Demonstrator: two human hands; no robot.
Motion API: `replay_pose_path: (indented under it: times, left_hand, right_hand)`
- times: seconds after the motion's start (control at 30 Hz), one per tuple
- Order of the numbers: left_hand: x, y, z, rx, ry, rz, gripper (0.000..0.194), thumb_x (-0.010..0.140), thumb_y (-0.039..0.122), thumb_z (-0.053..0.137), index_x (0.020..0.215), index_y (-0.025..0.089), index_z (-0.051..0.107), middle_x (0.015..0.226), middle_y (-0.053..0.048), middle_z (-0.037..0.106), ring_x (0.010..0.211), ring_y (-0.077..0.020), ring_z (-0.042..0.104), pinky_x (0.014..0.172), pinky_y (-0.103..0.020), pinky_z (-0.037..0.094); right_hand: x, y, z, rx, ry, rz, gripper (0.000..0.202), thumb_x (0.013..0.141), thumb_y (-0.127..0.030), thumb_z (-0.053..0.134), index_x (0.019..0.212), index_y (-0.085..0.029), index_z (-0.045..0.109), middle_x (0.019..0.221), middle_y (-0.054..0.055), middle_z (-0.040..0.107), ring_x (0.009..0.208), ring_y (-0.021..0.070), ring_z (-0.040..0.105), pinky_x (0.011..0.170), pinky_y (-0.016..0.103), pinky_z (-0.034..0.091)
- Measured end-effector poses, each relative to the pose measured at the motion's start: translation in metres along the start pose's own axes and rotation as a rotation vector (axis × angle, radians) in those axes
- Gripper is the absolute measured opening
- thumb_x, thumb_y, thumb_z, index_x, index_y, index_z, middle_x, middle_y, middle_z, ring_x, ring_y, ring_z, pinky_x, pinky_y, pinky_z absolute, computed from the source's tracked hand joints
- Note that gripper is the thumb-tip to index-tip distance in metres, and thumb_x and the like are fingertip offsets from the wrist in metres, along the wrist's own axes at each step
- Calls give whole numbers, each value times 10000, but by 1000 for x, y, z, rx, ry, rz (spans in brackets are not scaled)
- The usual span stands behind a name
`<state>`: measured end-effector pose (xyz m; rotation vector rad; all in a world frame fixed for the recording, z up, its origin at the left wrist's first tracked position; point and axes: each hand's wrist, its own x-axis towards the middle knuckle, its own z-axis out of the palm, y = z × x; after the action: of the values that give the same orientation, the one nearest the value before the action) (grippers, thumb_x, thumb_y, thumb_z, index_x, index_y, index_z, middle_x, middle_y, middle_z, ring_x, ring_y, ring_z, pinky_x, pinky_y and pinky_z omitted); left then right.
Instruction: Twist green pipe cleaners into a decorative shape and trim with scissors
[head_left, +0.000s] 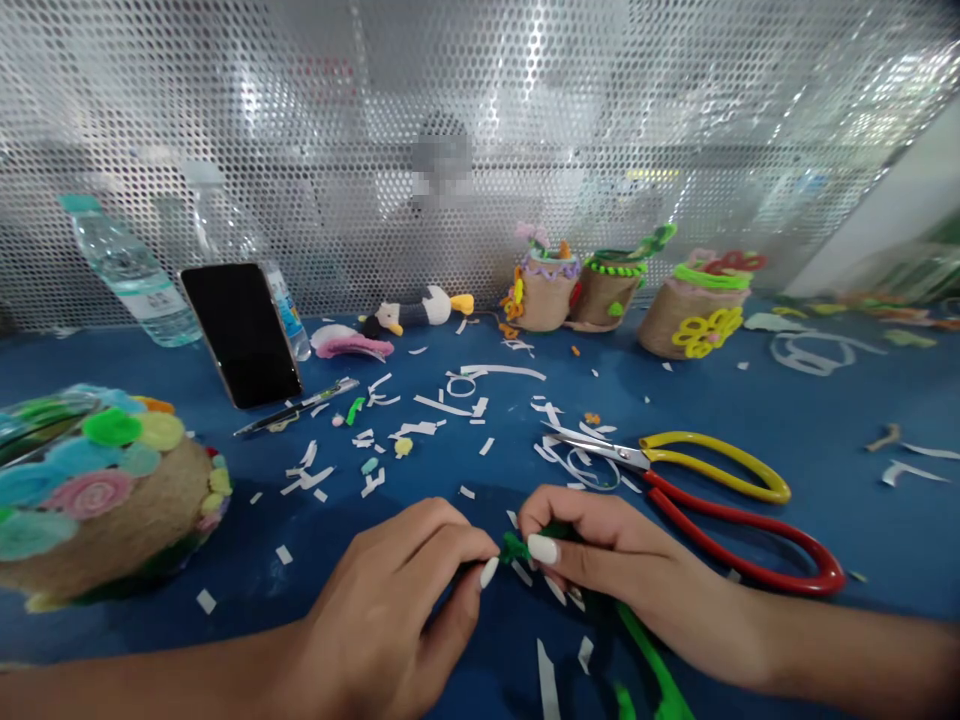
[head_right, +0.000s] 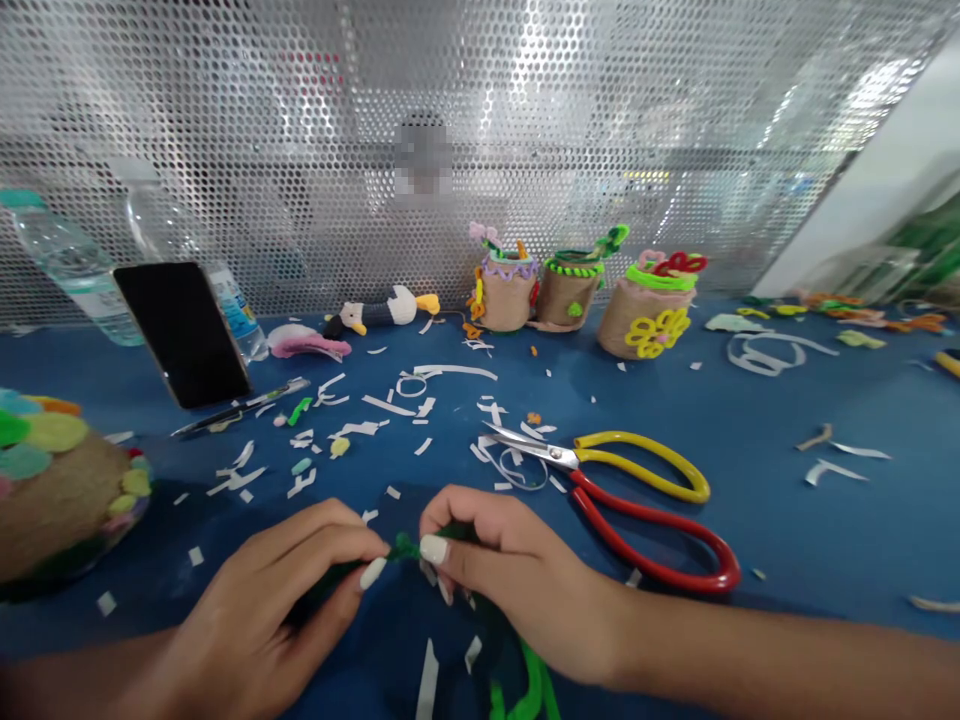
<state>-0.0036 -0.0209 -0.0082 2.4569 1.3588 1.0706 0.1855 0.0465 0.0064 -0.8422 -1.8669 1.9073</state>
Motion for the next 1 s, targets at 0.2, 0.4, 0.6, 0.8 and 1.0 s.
replay_pose_path:
  times: [0.2, 0.4, 0.6, 0.8, 1.0]
  left_hand:
    - [-4, -2, 2, -4, -31, 4, 177, 837, 95, 436, 951, 199, 523, 798, -6, 563, 686, -125, 548, 609, -234, 446]
    - [-3, -5, 4, 2, -73, 46, 187, 841, 90, 425, 959, 195, 524, 807, -18, 569, 688, -132, 542, 600, -239, 443]
    - [-2, -3, 3, 144, 14, 168, 152, 834, 99, 452, 928, 171, 548, 753, -28, 593, 631, -150, 538, 551, -265, 452]
    - [-3, 0, 5, 242, 49, 248, 151, 839, 81, 429, 886, 145, 558, 692, -33, 600, 576, -154, 534, 497, -270, 449]
    - [-3, 1, 4, 221, 43, 244, 154, 831, 71, 435, 892, 140, 559, 690, -36, 595, 569, -158, 530, 475, -282, 449]
  right_hand:
    - [1, 0, 0, -10, -62, -3, 145, 876, -257, 470, 781, -150, 455, 669, -40, 425, 607, 79, 366, 579, 199, 305]
    - [-4, 3, 2, -256, 41, -95, 118, 891, -256, 425, 844, -170, 491, 701, -21, 481, 618, 96, 407, 555, 208, 345]
    - [-10, 7, 5, -607, 178, -458, 82, 806, -123, 487, 862, -176, 517, 818, 10, 544, 748, 119, 512, 679, 235, 424]
    - [-8, 8, 5, -615, 144, -437, 124, 834, -89, 412, 817, -171, 503, 771, 4, 535, 692, 100, 503, 624, 211, 426]
    - [-8, 8, 5, -606, 179, -446, 155, 753, -54, 439, 805, -171, 525, 742, -6, 546, 651, 96, 521, 596, 200, 436]
